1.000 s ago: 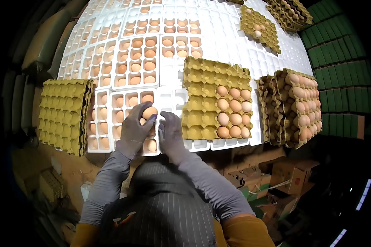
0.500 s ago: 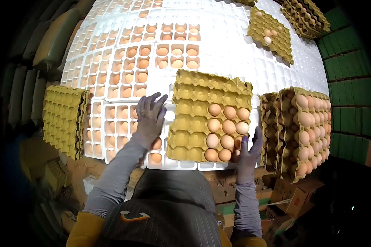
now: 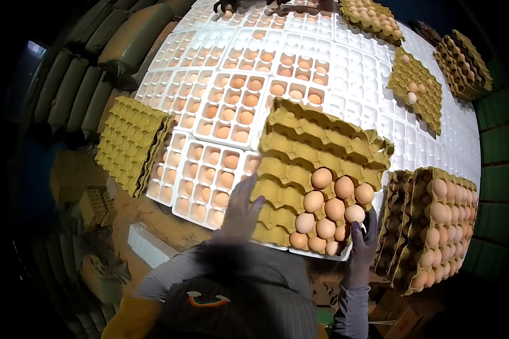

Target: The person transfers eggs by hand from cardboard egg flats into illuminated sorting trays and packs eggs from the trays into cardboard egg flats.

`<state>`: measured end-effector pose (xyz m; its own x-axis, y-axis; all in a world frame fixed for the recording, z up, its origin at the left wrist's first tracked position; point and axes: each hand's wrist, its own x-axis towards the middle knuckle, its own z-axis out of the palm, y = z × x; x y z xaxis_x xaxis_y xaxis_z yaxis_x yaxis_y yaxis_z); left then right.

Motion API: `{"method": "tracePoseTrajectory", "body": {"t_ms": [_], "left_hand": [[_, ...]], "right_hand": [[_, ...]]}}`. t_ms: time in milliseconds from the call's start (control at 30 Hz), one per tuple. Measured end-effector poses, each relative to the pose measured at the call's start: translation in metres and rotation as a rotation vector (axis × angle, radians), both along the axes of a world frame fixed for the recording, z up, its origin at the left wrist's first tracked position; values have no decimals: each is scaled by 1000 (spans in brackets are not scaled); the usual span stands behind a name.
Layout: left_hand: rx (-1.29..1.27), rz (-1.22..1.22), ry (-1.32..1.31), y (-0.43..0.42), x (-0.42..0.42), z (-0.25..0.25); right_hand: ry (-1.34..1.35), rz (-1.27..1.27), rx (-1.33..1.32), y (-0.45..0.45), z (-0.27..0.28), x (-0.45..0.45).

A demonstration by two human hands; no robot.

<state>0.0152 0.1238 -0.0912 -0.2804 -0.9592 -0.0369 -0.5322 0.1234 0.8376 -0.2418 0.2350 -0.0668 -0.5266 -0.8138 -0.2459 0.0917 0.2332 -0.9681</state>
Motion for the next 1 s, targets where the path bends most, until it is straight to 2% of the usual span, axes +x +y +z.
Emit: {"method": "tracePoseTrajectory", "body": {"t_ms": [67, 133, 167, 200, 233, 267, 300, 333, 433, 467, 533, 567, 600, 633, 700, 800, 867, 900, 1000], "left_hand": [[60, 80, 50, -10, 42, 18], [99, 170, 125, -25, 97, 35], [268, 282, 207, -32, 119, 55], [167, 294, 73, -38, 147, 57], [39, 284, -33, -42, 174, 54], [-37, 267, -192, -47, 217, 23], [-25, 294, -199, -52, 238, 19], [-12, 323, -208, -57, 255, 16], [40, 313, -377, -70, 290, 10], [-20, 257, -545, -71, 294, 11], [-152, 142, -873, -71, 287, 35], [-220, 122, -825, -76, 282, 47], [-288, 99, -777, -85, 274, 58], [-356, 76, -727, -96, 266, 62], [-387, -125, -569, -123, 246, 50], [-633, -366, -642, -152, 219, 9], [-745, -432, -739, -161, 213, -19], [-747, -442, -719, -162, 213, -21], [-762, -455, -536, -167, 222, -17]], "right_hand": [[16, 40, -51, -11, 11, 26], [-7, 150, 30, -38, 30, 69], [52, 201, 4, -47, 9, 89], [112, 268, 7, -60, -5, 111], [25, 317, -11, -78, -8, 137], [-110, 337, 71, -92, -12, 161], [-24, 371, 17, -104, -35, 183], [-120, 373, 61, -114, -49, 202], [-150, 409, 87, -132, -62, 231], [-155, 415, 81, -136, -69, 237], [278, 382, 60, -145, -51, 232], [679, 385, -115, -158, -36, 229], [825, 369, -183, -168, -40, 223], [905, 461, -235, -184, -40, 218], [1050, 660, -322, -214, -48, 210], [1126, 877, -335, -237, -70, 206], [1012, 877, -221, -241, -53, 208], [741, 774, -59, -235, -26, 214], [-537, 373, -23, -237, -17, 209]]}}
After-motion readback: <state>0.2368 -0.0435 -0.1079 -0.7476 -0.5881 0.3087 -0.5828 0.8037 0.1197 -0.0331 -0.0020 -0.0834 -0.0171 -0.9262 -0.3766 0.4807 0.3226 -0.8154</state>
